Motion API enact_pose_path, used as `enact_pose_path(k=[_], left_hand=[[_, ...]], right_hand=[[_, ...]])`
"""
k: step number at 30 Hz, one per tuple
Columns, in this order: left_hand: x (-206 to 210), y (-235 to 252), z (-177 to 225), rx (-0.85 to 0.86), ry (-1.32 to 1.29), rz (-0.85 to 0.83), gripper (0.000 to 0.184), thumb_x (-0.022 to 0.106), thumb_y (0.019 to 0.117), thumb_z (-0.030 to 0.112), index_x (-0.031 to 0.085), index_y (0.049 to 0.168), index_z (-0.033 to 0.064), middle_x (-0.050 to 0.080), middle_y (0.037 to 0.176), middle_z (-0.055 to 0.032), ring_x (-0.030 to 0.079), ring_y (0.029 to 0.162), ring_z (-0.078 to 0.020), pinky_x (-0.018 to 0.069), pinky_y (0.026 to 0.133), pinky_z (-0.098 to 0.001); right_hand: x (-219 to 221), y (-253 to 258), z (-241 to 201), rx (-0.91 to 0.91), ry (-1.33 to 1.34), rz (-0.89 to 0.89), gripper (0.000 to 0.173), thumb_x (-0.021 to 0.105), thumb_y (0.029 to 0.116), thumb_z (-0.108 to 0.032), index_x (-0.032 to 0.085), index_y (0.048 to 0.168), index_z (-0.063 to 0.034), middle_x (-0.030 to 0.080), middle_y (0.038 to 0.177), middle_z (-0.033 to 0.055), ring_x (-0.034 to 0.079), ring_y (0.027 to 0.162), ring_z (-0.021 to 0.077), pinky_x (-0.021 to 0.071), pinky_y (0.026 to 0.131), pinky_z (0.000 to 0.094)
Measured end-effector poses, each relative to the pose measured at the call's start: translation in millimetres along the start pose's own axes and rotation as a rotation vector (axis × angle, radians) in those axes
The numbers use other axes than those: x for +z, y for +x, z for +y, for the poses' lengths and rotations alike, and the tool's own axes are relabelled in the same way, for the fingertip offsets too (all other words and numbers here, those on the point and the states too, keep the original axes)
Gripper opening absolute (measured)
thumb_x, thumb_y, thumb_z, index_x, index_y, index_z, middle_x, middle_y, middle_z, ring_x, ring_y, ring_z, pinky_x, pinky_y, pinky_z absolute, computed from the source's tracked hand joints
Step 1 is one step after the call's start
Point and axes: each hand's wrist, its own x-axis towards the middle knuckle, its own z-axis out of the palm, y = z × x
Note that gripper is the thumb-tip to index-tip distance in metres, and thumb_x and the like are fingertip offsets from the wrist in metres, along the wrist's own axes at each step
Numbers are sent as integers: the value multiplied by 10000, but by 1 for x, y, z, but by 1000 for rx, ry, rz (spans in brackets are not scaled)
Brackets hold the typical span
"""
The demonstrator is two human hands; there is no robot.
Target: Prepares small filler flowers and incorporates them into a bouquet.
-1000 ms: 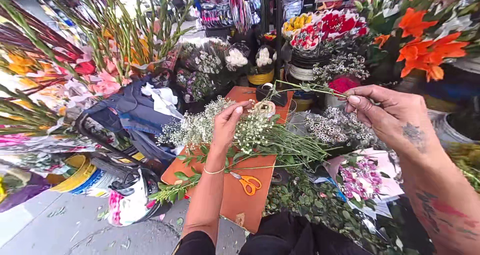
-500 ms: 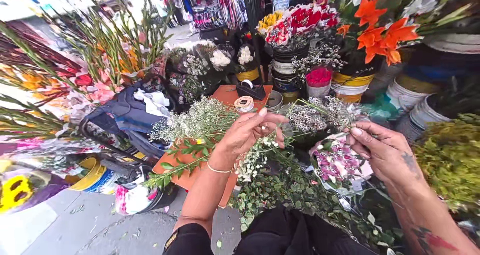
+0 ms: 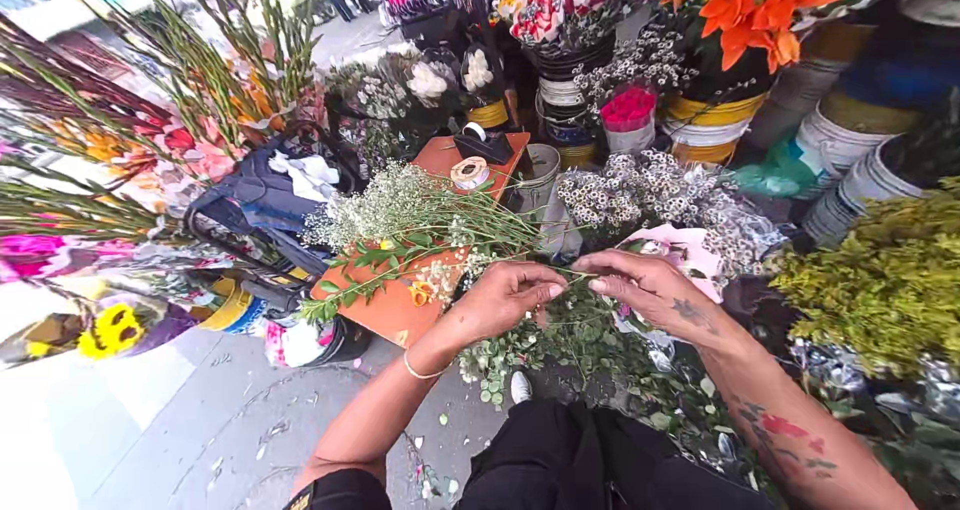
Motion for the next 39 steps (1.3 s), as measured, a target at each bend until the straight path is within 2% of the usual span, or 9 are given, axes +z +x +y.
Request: enact_pose_path(k=[5,8,15,20,24,27,30,34,39], left_hand=[[29,-28,-16,82,420,265,236,623,1019,207,747,1119,32,720,933,-73,678,803,-101,574,784,-265],[53,-60,-42,133,701,553,276,705,956,209,705,1133,-3,711,892,-118,691,804,-245,557,764,-433],[68,-137,-85,-1,459,810,201,701,954,135,698,1070,-30,749,986,-131,747,890,-215,621,820,-376],[38,-188,-108,-20,804,1041,155,638,964,108,781,999,60,767,886,-89,740,817,-216,573,844,-404],[4,-217,-128,-56,996,973,253,611,923,-4,791,1051,120,751,877,-78,720,800,-234,503,916,-496],[-19,-229,-138,-92,1028,971,177,639,987,166,777,1081,105,757,961,-94,728,895,-250,499,945,-509],[-33,-246,-141,124,1005,1235,250,685,976,196,706,1208,103,667,1289,-167,599,1262,-292,415,1067,-499],[-35,-260,-144,541,885,1261,177,594,1024,120,636,1194,105,641,1239,-69,604,1207,-191,493,1042,-350],[-55,-227,-149,290,958,1119,384,594,1020,413,717,1180,86,721,1188,-123,633,1182,-250,400,1052,-447]], right_hand=[[40,-6,10,38,-49,150,227,544,1057,-186,712,1107,-42,740,897,-18,694,770,19,598,739,214],[69,-12,12,57,-26,71,234,571,1040,-214,667,1172,-46,743,955,-19,694,800,5,591,739,197],[140,11,1,32,149,-25,180,623,1010,-168,650,1127,-33,744,937,-29,710,789,27,610,725,212],[195,44,-6,133,365,-186,212,650,964,-76,633,1171,-33,751,1001,-14,740,849,103,638,769,276],[247,70,0,261,177,-501,283,615,996,-255,723,1184,-72,725,1073,6,688,895,48,581,811,238],[286,91,-4,230,226,-352,248,567,1036,-235,746,1041,-65,728,991,-5,695,889,55,587,838,249],[313,109,-13,416,527,-183,207,522,1059,-123,701,1011,-31,713,893,0,697,799,95,610,784,278],[329,122,-16,501,680,-66,220,506,1062,-106,708,1006,-43,703,943,9,675,828,100,591,803,276],[339,121,-9,421,682,23,212,537,1039,-105,736,993,-50,700,948,-8,652,836,68,563,798,239]])
